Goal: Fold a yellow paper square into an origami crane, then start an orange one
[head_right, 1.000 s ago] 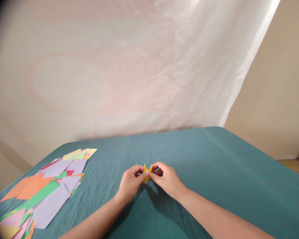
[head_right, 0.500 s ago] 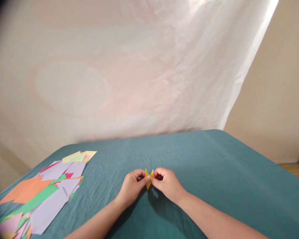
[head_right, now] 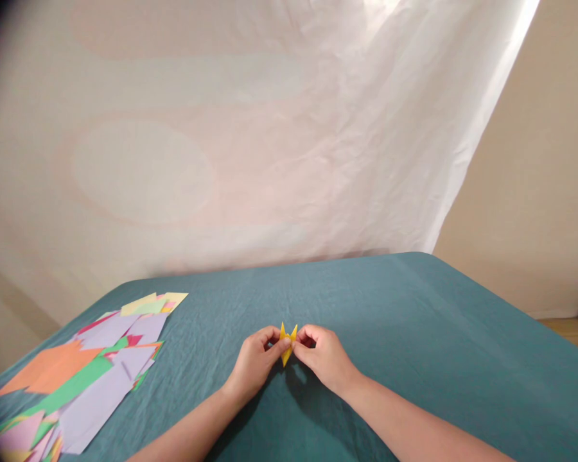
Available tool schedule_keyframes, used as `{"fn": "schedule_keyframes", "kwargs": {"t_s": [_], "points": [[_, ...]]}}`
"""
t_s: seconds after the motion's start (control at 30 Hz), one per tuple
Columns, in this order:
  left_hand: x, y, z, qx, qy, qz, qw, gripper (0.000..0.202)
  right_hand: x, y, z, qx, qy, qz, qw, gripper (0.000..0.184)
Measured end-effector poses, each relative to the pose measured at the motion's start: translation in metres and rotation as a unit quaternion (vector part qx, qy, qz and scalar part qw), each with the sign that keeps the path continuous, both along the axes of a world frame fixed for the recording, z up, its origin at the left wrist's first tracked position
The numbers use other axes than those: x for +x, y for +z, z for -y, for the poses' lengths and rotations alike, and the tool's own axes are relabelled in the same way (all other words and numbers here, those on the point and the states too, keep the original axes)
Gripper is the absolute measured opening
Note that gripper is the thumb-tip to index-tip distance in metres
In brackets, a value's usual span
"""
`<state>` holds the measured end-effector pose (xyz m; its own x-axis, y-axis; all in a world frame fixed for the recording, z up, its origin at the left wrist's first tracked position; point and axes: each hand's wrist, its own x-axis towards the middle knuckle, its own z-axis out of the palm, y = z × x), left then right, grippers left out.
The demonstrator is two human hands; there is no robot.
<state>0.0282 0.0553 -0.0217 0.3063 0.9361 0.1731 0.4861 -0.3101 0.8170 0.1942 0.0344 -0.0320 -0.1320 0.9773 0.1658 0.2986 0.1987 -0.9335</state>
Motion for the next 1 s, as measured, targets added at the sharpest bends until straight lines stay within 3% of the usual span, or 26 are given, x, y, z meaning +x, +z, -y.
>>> {"fn": "schedule_keyframes", "kwargs": {"t_s": [0.13, 0.37, 0.67, 1.0], "points": [[-0.0023, 0.0002, -0.0019, -0.054, -0.011, 0.043, 0.998, 0.02, 0.0019, 0.0017, 0.001, -0.007, -0.001, -0.01, 1.0, 0.02], [-0.0014, -0.0024, -0.0013, -0.061, 0.001, 0.051, 0.997, 0.021, 0.0055, 0.0019, -0.0013, -0.002, 0.027, 0.015, 1.0, 0.025], [0.0006, -0.0056, -0.0031, -0.074, 0.006, 0.07, 0.995, 0.024, 0.0018, -0.0028, 0.0015, 0.087, 0.005, 0.111, 0.99, 0.023], [-0.0032, -0.006, -0.0091, -0.138, 0.006, 0.139, 0.981, 0.028, 0.0031, -0.0013, 0.0001, 0.063, 0.01, 0.071, 0.995, 0.022]]}}
